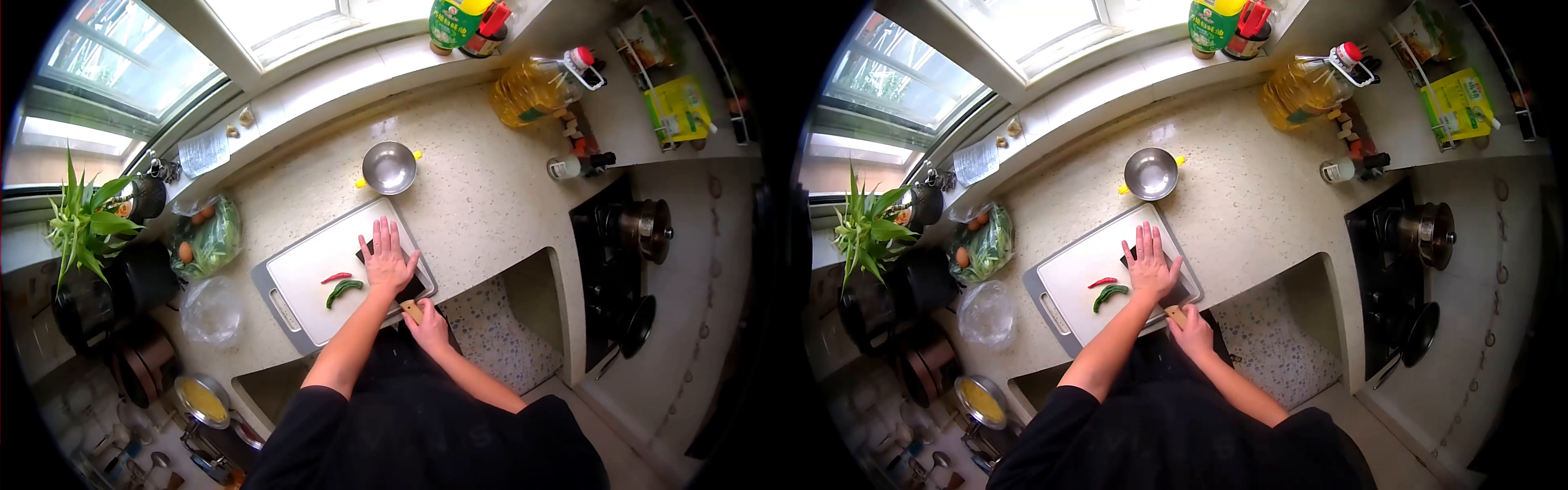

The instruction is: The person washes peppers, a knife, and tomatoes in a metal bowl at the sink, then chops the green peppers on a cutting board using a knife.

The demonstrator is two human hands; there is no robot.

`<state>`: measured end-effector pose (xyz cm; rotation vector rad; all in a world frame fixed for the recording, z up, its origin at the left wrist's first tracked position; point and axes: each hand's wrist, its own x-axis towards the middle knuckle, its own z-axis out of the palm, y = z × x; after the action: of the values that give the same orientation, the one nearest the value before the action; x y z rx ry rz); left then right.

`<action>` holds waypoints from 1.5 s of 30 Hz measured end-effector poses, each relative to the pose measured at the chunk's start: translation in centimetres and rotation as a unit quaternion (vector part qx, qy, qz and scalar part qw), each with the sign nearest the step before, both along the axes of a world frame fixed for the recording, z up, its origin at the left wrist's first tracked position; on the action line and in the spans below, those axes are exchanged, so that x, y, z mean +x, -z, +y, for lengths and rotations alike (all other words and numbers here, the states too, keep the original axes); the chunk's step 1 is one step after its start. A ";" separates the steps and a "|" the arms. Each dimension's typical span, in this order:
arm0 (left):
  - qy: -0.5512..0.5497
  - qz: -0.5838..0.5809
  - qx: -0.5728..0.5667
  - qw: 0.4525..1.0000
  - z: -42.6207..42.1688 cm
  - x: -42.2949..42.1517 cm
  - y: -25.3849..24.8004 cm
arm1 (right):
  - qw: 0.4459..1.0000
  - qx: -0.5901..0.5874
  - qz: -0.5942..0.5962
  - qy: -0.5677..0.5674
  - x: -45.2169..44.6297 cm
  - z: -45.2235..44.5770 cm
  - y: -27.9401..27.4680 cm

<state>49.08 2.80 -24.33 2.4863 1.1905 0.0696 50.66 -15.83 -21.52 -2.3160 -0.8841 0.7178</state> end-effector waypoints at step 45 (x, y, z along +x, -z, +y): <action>0.056 0.034 0.001 0.998 0.4 1.9 0.9 | 0.957 -0.191 0.215 -0.029 0.6 -1.6 4.4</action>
<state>50.95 3.20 -25.26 2.5710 1.0756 -0.0441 51.26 -17.42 -25.88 -2.3137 -0.6553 1.4606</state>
